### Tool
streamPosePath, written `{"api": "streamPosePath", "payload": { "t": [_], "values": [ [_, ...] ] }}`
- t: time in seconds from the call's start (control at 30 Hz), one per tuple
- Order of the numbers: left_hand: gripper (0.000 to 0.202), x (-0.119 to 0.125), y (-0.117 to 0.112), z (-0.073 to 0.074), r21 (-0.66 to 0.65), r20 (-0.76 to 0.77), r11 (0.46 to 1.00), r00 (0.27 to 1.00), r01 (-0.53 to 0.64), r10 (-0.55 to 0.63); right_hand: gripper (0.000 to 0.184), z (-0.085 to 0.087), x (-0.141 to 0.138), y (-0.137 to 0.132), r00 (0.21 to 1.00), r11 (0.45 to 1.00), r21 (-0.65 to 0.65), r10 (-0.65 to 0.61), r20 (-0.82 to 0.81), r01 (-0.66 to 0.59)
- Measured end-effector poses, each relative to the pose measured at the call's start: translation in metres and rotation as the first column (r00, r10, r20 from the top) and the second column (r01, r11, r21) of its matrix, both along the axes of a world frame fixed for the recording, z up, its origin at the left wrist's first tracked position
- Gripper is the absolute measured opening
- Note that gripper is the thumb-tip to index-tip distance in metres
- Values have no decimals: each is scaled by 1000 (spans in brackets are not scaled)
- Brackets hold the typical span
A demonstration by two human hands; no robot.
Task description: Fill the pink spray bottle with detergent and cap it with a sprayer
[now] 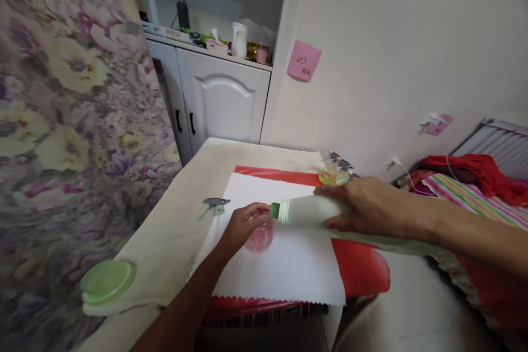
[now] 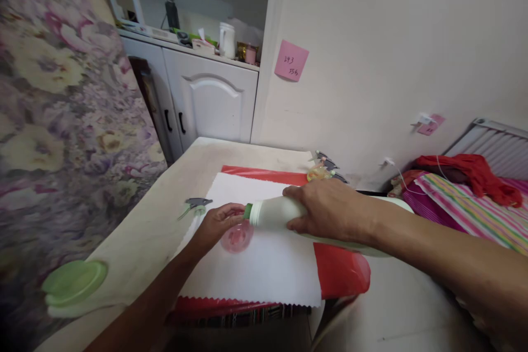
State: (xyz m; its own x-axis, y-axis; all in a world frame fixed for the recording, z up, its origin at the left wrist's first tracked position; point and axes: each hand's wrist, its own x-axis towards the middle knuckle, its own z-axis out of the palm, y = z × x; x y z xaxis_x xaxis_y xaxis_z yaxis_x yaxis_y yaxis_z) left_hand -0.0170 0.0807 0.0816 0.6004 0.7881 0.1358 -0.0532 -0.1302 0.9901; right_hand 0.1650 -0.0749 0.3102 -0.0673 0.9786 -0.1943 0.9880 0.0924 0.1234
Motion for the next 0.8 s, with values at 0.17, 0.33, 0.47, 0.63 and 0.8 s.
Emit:
{"api": "streamPosePath", "payload": {
  "t": [0.17, 0.33, 0.47, 0.63, 0.8],
  "values": [
    [28, 0, -1, 3, 4, -3, 1000, 1000, 5, -5, 47, 1, 0, 0, 1000, 1000, -1, 0, 1, 0],
    [28, -1, -2, 4, 4, -10, 1000, 1000, 1, -1, 46, 1, 0, 1, 1000, 1000, 3, 17, 12, -17],
    [29, -1, -2, 3, 4, -15, 1000, 1000, -8, 8, 49, 0, 0, 1, 1000, 1000, 3, 10, 19, -10],
    [27, -1, -2, 2, 11, -13, 1000, 1000, -6, 7, 49, 0, 0, 1, 999, 1000, 11, 23, 30, -23],
    [26, 0, -1, 2, 9, -11, 1000, 1000, -7, 8, 46, 1, -1, 0, 1000, 1000, 5, 24, 13, -24]
  ]
}}
